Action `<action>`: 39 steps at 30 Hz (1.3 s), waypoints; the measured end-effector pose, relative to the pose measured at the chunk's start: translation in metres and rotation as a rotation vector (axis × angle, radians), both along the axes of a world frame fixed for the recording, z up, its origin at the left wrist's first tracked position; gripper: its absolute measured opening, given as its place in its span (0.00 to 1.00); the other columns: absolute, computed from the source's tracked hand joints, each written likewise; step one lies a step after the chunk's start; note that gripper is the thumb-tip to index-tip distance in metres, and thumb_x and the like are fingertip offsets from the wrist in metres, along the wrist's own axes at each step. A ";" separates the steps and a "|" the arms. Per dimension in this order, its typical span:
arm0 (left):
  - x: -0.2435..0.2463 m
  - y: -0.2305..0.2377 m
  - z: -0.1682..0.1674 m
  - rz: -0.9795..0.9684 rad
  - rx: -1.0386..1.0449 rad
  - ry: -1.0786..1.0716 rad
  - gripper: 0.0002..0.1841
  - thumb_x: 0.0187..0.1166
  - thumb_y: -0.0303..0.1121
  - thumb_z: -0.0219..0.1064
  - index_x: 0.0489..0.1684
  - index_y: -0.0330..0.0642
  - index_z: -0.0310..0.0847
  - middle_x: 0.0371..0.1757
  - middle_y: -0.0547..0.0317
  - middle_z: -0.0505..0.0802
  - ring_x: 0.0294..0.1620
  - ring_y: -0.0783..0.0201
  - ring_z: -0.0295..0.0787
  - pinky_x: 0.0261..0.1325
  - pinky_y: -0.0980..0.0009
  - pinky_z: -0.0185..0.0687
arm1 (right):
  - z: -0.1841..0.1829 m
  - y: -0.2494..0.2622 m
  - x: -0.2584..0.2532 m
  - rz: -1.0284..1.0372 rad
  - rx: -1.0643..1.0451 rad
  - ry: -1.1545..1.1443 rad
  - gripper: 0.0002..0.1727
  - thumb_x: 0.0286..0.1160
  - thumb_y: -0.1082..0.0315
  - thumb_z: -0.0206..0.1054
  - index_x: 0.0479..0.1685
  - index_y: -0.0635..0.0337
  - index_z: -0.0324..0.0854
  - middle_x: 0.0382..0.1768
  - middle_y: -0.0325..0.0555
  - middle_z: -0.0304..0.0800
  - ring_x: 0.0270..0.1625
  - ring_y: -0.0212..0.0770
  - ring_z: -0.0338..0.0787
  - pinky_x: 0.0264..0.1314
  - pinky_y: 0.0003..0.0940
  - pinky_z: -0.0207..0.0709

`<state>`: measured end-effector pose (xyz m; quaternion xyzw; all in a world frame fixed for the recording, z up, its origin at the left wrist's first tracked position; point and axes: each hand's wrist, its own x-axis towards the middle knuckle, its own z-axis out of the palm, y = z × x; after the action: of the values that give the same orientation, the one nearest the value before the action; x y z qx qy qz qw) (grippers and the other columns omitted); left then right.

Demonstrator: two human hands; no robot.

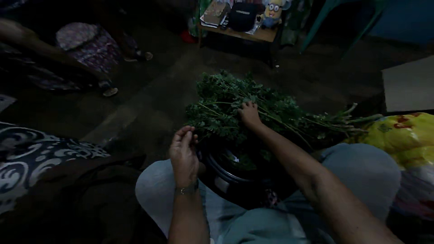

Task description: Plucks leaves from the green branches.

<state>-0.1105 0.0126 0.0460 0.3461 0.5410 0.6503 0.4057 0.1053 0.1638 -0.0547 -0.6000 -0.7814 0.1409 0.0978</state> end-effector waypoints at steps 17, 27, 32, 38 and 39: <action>0.043 -0.006 -0.024 -0.652 0.085 0.879 0.20 0.92 0.35 0.53 0.69 0.32 0.83 0.62 0.44 0.93 0.65 0.56 0.90 0.74 0.59 0.80 | 0.162 -0.131 0.078 0.230 0.334 0.003 0.13 0.66 0.78 0.74 0.48 0.54 0.91 0.51 0.59 0.89 0.68 0.69 0.80 0.73 0.74 0.61; 0.039 -0.002 -0.020 -0.842 -0.132 0.799 0.22 0.84 0.33 0.65 0.76 0.36 0.76 0.73 0.45 0.85 0.71 0.60 0.83 0.75 0.62 0.77 | 0.139 -0.146 0.126 0.234 0.306 0.160 0.05 0.77 0.68 0.69 0.38 0.58 0.90 0.46 0.56 0.88 0.62 0.65 0.83 0.69 0.72 0.65; 0.071 -0.015 -0.027 -0.967 0.093 0.579 0.28 0.79 0.35 0.70 0.77 0.32 0.75 0.71 0.49 0.87 0.70 0.68 0.85 0.74 0.71 0.79 | 0.129 -0.154 0.108 0.378 0.257 0.129 0.02 0.72 0.70 0.72 0.37 0.57 0.90 0.45 0.53 0.88 0.61 0.62 0.84 0.71 0.70 0.65; 0.108 -0.031 -0.032 -0.601 0.167 0.389 0.09 0.80 0.23 0.67 0.50 0.26 0.87 0.41 0.57 0.95 0.38 0.72 0.94 0.46 0.75 0.93 | 0.117 -0.151 0.093 0.389 0.286 0.201 0.07 0.80 0.65 0.68 0.44 0.55 0.91 0.45 0.53 0.88 0.60 0.58 0.85 0.72 0.65 0.67; 0.110 -0.032 -0.029 -0.560 0.117 0.363 0.08 0.82 0.23 0.66 0.49 0.27 0.87 0.39 0.58 0.95 0.36 0.72 0.94 0.44 0.75 0.93 | 0.116 -0.151 0.092 0.341 0.320 0.225 0.09 0.80 0.63 0.69 0.49 0.53 0.91 0.48 0.54 0.88 0.62 0.59 0.84 0.72 0.66 0.68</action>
<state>-0.0009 -0.0196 0.0174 0.6143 0.4500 0.4713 0.4449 0.1972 0.0130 0.0611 -0.4172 -0.8677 0.0957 0.2527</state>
